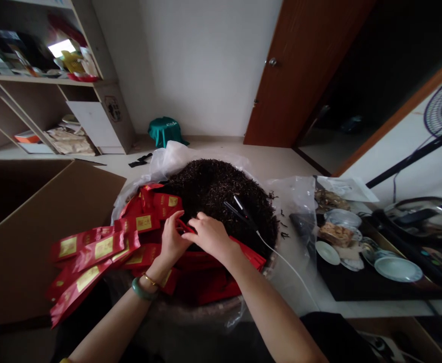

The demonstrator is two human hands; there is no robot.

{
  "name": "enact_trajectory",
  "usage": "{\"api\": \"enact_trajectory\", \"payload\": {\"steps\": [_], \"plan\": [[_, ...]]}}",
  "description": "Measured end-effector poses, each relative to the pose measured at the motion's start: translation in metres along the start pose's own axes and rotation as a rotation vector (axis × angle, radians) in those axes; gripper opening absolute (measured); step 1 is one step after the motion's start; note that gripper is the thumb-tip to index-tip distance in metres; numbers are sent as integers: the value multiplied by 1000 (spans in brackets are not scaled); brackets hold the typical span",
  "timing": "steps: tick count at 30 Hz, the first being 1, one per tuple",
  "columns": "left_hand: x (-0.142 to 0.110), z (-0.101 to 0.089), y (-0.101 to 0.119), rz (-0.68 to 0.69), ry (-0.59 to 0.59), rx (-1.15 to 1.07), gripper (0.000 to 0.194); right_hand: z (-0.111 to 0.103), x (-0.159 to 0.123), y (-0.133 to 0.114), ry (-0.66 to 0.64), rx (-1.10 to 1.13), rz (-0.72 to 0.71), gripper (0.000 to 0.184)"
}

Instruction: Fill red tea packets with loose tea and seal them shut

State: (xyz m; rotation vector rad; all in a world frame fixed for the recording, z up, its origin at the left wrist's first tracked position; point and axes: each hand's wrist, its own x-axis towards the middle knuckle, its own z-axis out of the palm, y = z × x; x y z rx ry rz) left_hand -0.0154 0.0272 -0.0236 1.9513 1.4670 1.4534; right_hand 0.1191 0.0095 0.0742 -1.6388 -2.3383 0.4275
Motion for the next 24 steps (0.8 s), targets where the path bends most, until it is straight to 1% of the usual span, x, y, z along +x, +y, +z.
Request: {"api": "enact_trajectory", "payload": {"steps": [2,4,5,7,9,10,12,14,16,20,22,24], "plan": [[1,-1,2,-8,-23,6,69,0,2,6,-3,-20,24,14],[3,-1,2,-42,-44,-47,66,-2,6,15,72,32,27,14],[4,0,2,-77,-68,-115,61,-4,8,19,122,77,19,13],[7,0,2,-187,-147,-326,54,-9,12,27,207,167,-8,8],[10,-2,4,-320,-271,-558,52,-13,15,31,247,226,-26,4],[10,-3,5,-381,-341,-647,54,-15,15,32,248,243,-26,3],[11,-7,7,-476,-474,-745,55,-16,16,31,219,264,-16,3],[10,-9,9,-527,-532,-790,54,-17,15,29,171,271,-2,5],[9,-11,10,-546,-530,-812,52,-19,14,27,125,256,-3,9],[8,-13,11,-551,-555,-824,49,-25,11,26,70,218,-42,29],[9,-13,11,-543,-576,-847,51,-26,11,26,68,213,-47,35],[9,-11,10,-504,-579,-860,58,-26,12,26,52,209,-52,36]]}}
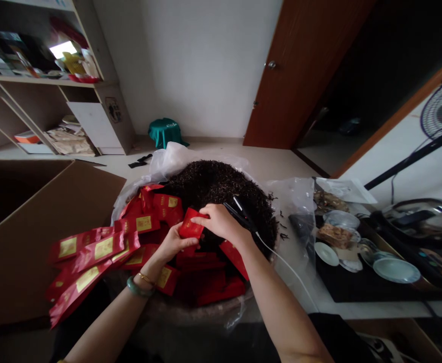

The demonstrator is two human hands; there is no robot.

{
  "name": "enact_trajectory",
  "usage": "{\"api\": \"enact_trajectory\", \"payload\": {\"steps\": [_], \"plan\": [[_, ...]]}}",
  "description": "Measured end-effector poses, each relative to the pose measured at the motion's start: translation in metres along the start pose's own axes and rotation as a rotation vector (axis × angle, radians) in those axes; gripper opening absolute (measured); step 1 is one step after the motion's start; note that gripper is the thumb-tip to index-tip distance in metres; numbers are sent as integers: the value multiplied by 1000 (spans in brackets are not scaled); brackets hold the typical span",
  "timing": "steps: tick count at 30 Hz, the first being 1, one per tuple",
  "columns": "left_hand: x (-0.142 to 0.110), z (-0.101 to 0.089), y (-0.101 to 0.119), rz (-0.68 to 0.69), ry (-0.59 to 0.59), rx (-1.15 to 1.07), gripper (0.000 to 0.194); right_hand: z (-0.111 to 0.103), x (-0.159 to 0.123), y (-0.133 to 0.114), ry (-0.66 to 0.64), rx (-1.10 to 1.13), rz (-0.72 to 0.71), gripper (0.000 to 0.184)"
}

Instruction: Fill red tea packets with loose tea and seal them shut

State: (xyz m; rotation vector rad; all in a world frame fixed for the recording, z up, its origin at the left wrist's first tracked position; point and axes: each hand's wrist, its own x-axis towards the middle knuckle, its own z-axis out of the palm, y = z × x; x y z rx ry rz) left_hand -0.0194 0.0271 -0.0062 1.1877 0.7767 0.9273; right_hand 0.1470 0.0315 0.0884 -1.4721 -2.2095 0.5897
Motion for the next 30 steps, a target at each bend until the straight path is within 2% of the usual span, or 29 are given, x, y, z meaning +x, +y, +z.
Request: {"api": "enact_trajectory", "payload": {"steps": [4,6,8,11,14,16,19,22,27,30], "plan": [[3,-1,-6,97,-4,141,58,1,0,-1,-74,39,-69,31],[4,-1,-9,154,58,261,56,1,-1,-2,-64,35,-94,28],[4,-2,-13,253,182,421,62,2,-2,-3,7,-35,-86,26],[4,-1,-18,474,372,668,75,13,-5,-6,175,-216,-85,25],[4,-1,-22,668,515,875,66,30,-7,-12,301,-343,-123,28],[5,-1,-23,717,580,978,57,39,-10,-17,376,-394,-147,27],[5,-1,-24,715,593,1035,51,43,-13,-24,467,-470,-185,23],[6,-1,-25,718,595,1045,47,42,-15,-31,403,-517,-182,19],[5,0,-29,691,531,1025,46,47,-11,-31,198,-468,33,15],[4,2,-28,650,493,999,42,55,-8,-26,126,-375,49,17]]}}
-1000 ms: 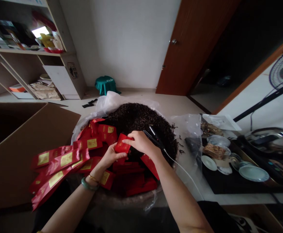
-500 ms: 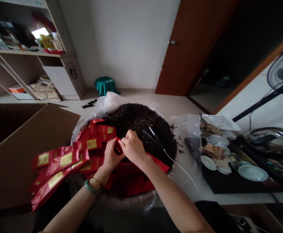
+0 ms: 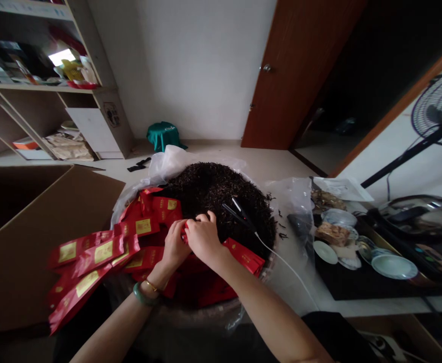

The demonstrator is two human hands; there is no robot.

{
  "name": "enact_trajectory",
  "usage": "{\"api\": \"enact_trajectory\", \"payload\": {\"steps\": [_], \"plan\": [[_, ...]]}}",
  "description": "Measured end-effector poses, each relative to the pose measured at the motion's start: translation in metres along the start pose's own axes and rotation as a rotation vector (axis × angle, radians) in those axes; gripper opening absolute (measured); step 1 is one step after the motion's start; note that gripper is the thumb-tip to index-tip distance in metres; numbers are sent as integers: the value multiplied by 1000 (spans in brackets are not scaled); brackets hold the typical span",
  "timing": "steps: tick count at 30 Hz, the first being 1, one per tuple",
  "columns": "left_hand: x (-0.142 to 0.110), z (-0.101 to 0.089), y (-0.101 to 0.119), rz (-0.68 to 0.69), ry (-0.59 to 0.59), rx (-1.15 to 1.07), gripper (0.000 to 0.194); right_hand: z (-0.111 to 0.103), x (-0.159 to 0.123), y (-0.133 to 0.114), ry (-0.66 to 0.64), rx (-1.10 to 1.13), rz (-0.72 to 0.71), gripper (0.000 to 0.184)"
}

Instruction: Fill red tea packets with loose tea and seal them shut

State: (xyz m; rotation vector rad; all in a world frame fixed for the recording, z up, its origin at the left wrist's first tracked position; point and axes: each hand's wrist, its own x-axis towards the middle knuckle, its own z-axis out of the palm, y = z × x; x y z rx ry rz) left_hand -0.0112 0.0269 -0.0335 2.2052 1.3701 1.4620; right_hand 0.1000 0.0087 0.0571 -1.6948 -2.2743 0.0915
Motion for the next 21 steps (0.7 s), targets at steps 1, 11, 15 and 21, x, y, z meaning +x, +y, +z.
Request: {"api": "enact_trajectory", "payload": {"steps": [1,11,15,21], "plan": [[0,0,1,-11,2,-4,39,3,0,0,-8,30,-4,18],[4,-3,0,-59,-1,-27,30,-8,-1,9,101,333,7,18],[6,-7,3,-80,-32,-23,41,-8,5,54,156,509,161,25],[8,-9,6,-86,-6,-27,38,49,9,85,-204,350,51,42]]}}
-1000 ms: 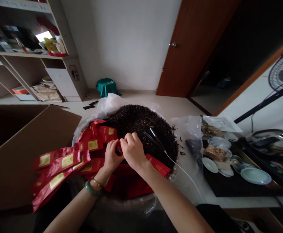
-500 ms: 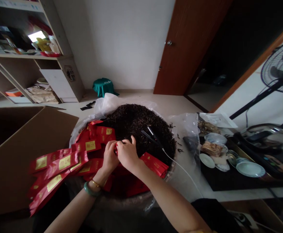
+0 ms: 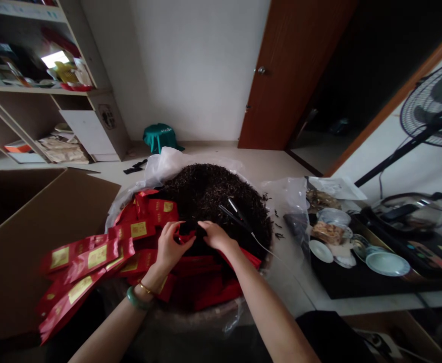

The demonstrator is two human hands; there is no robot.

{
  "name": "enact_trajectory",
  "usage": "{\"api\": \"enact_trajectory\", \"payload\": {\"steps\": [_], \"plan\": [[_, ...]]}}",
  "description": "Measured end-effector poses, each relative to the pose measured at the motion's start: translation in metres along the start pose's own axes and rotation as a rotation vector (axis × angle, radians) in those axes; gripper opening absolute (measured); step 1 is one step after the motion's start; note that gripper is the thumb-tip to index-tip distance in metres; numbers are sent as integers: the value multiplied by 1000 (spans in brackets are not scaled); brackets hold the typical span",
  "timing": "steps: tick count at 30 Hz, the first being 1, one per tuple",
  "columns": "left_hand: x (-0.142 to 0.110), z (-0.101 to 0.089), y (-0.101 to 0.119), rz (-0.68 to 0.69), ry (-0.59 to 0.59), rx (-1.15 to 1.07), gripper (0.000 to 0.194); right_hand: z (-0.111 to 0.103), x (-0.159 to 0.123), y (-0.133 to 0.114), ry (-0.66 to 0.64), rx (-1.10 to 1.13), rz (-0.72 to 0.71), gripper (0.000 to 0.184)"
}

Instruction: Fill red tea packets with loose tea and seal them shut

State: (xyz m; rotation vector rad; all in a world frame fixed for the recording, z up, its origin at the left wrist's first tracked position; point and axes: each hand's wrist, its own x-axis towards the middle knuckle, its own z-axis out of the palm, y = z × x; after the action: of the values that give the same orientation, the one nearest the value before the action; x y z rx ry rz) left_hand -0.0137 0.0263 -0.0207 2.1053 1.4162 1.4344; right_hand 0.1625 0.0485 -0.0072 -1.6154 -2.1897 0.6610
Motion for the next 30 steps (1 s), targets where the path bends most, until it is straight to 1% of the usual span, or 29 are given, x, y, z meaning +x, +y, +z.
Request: {"api": "enact_trajectory", "payload": {"steps": [2,4,9,12,14,16,18,20,22,25,28,30], "plan": [[0,0,0,-2,11,-10,37,13,5,2,-37,-13,-18,40],[0,0,0,-7,14,-12,37,19,10,2,-41,-17,-7,34],[0,0,-2,-14,15,-5,37,18,13,2,-7,-20,60,22],[-1,1,-2,-34,23,-9,40,6,7,2,37,-3,97,16],[-1,0,-1,-42,25,-5,41,-9,2,-2,86,20,111,13],[-1,0,-1,-41,22,5,43,-29,-3,-11,159,69,99,16],[-1,0,-1,-39,19,12,45,-48,-8,-25,264,229,21,16],[-1,0,-2,-39,18,14,46,-61,-12,-43,254,328,-36,16],[-1,1,-2,-37,23,16,47,-65,-14,-60,245,334,-78,15],[-2,2,-4,-35,33,20,47,-62,-13,-76,236,258,-112,14],[-2,2,-4,-35,41,14,48,-57,-11,-79,263,207,-104,15],[-2,2,-4,-46,50,8,49,-56,-11,-77,301,226,-69,17]]}}
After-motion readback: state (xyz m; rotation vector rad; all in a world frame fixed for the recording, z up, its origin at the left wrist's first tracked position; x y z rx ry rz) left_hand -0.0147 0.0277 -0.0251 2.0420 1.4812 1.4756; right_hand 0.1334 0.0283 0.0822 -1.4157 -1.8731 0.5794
